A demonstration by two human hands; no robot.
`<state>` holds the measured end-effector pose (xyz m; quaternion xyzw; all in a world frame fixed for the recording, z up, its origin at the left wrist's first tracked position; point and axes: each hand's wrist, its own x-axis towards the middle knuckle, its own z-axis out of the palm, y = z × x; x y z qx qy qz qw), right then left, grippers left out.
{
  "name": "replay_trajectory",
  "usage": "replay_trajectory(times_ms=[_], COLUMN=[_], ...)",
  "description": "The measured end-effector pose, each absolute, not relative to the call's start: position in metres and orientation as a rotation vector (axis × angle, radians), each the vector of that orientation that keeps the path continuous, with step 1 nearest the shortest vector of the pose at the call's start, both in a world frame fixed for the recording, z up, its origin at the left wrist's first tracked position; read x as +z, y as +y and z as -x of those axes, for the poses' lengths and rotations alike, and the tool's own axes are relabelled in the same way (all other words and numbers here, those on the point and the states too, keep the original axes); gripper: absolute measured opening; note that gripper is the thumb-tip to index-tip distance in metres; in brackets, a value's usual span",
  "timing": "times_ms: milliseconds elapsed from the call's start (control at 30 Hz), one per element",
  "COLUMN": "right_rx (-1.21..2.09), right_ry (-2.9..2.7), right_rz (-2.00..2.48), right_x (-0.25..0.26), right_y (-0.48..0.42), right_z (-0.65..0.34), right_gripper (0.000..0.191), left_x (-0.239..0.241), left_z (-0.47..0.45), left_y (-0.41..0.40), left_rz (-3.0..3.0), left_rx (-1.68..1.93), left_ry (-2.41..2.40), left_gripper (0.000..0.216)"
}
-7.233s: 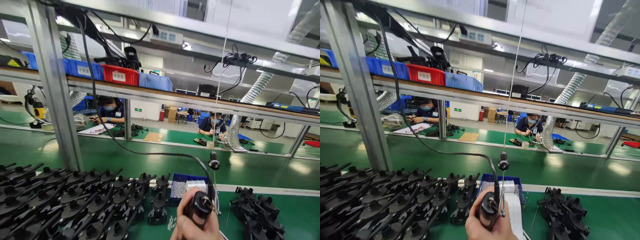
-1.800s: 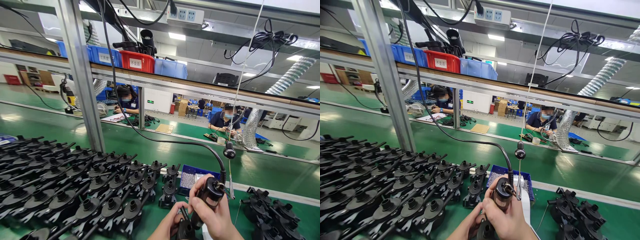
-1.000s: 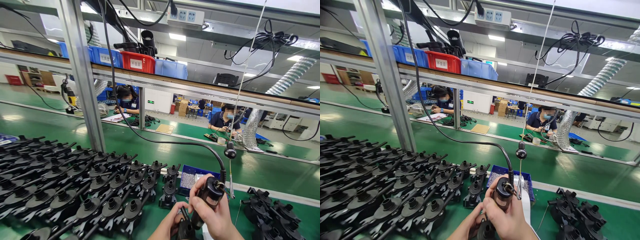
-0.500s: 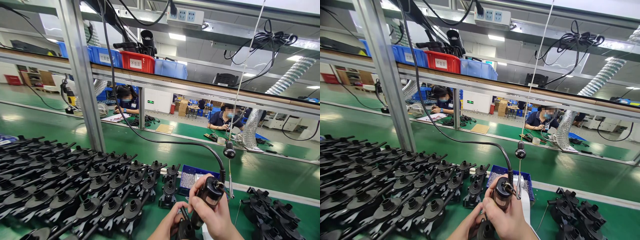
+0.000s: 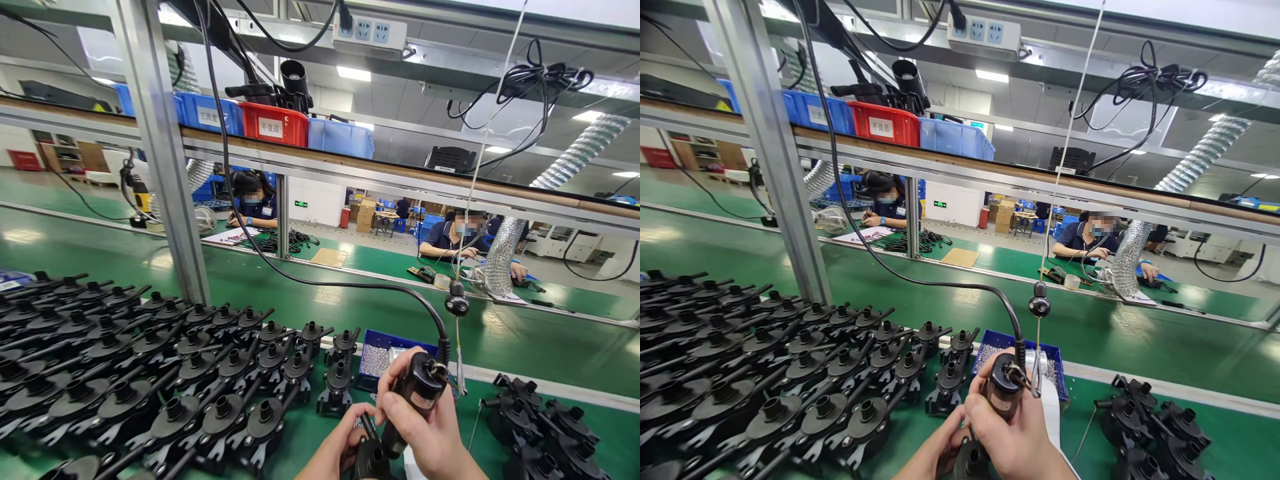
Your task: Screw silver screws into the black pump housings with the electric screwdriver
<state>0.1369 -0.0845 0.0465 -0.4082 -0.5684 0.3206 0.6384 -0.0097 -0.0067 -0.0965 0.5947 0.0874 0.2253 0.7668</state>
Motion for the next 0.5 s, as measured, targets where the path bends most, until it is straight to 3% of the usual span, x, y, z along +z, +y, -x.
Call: replay_trajectory(times_ms=[233, 500], right_rx=[0.743, 0.768], right_ry=[-1.324, -1.278], right_rz=[0.924, 0.955], right_x=[0.041, 0.042], right_y=[-0.083, -0.082], right_z=[-0.141, -0.14], right_gripper=[0.027, 0.035], left_x=[-0.096, -0.08], left_z=[0.018, 0.017], left_y=[-0.009, -0.009], left_rz=[-1.272, -1.278], left_rx=[0.439, 0.448], left_ry=[0.2, 0.213], left_gripper=[0.104, 0.084])
